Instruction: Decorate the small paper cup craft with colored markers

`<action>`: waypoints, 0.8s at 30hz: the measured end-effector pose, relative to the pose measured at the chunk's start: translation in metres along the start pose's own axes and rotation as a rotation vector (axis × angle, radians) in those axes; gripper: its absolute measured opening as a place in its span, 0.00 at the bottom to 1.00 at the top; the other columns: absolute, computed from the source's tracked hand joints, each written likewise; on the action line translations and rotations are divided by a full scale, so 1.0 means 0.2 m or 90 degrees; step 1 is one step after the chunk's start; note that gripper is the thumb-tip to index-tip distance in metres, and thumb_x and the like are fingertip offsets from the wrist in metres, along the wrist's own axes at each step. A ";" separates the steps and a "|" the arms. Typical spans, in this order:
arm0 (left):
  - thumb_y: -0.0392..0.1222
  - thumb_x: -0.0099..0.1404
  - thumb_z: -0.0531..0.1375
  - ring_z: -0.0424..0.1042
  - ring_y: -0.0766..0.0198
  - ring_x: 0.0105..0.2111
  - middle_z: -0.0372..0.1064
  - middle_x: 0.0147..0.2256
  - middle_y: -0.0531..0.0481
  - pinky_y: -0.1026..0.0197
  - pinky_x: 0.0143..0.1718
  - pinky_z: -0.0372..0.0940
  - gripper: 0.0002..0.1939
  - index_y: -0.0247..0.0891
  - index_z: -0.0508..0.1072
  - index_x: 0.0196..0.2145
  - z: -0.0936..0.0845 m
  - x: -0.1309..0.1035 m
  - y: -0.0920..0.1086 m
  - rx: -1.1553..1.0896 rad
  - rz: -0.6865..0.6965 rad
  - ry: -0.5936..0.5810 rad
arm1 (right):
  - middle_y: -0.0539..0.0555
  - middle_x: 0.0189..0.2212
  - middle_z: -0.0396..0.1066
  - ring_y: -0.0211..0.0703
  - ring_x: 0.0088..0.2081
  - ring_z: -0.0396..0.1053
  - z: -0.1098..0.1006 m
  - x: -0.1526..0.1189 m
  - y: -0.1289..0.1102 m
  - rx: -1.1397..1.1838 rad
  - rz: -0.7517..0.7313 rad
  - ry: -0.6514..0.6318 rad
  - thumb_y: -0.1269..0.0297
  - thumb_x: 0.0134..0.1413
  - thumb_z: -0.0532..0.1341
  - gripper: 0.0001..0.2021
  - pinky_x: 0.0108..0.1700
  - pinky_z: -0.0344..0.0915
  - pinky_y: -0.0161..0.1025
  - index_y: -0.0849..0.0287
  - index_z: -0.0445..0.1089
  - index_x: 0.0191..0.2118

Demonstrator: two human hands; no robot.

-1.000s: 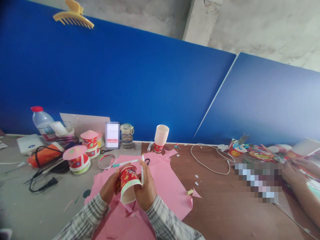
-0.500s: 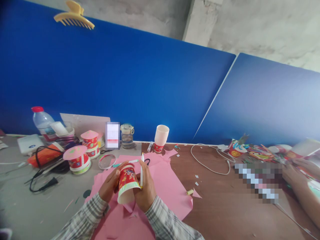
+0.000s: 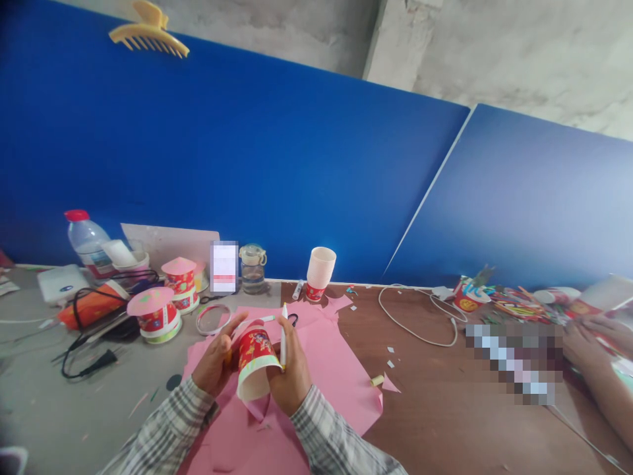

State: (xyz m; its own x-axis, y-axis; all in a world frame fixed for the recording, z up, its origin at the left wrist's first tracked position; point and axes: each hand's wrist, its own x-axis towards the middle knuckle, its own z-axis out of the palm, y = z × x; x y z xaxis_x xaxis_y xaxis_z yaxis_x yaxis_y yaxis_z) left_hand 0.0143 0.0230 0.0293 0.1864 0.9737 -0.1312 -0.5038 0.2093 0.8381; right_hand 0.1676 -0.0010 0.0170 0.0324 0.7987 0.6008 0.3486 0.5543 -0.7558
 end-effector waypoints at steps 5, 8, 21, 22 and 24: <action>0.49 0.24 0.69 0.68 0.65 0.21 0.72 0.29 0.54 0.66 0.18 0.62 0.43 0.50 0.63 0.43 0.02 -0.01 0.01 -0.014 -0.016 -0.028 | 0.56 0.49 0.68 0.44 0.29 0.73 -0.01 0.00 0.02 -0.003 0.023 0.000 0.79 0.38 0.58 0.35 0.35 0.75 0.42 0.49 0.55 0.55; 0.48 0.28 0.68 0.67 0.67 0.20 0.72 0.28 0.53 0.67 0.16 0.60 0.35 0.47 0.67 0.39 0.02 0.01 0.01 -0.007 -0.004 0.036 | 0.56 0.48 0.69 0.44 0.28 0.73 -0.01 0.00 0.02 -0.007 0.036 -0.005 0.81 0.36 0.56 0.36 0.34 0.75 0.40 0.51 0.56 0.56; 0.46 0.32 0.65 0.41 0.80 0.06 0.54 0.05 0.66 0.69 0.09 0.35 0.18 0.36 0.74 0.24 -0.14 0.14 -0.07 -0.009 0.065 0.206 | 0.55 0.43 0.73 0.48 0.32 0.73 -0.01 0.00 0.02 -0.015 0.068 -0.021 0.81 0.33 0.55 0.37 0.30 0.75 0.39 0.52 0.57 0.55; 0.45 0.32 0.64 0.41 0.80 0.06 0.54 0.05 0.66 0.69 0.09 0.35 0.17 0.36 0.74 0.25 -0.13 0.13 -0.06 -0.010 0.063 0.206 | 0.55 0.42 0.73 0.48 0.31 0.73 -0.01 0.00 0.02 -0.011 0.068 -0.024 0.81 0.33 0.55 0.37 0.29 0.75 0.38 0.52 0.57 0.55; 0.44 0.33 0.64 0.41 0.80 0.06 0.56 0.06 0.65 0.70 0.09 0.35 0.19 0.38 0.73 0.28 -0.13 0.13 -0.05 -0.014 0.061 0.200 | 0.54 0.41 0.73 0.47 0.30 0.73 -0.01 0.00 0.01 -0.005 0.071 -0.026 0.81 0.34 0.55 0.36 0.28 0.75 0.38 0.51 0.57 0.55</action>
State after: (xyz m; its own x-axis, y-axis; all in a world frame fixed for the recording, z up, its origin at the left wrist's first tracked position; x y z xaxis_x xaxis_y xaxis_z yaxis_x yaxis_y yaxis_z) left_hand 0.0033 0.0476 0.0037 -0.1302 0.9685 -0.2122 -0.5252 0.1141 0.8433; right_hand 0.1704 0.0009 0.0158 0.0336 0.8643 0.5018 0.3524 0.4596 -0.8152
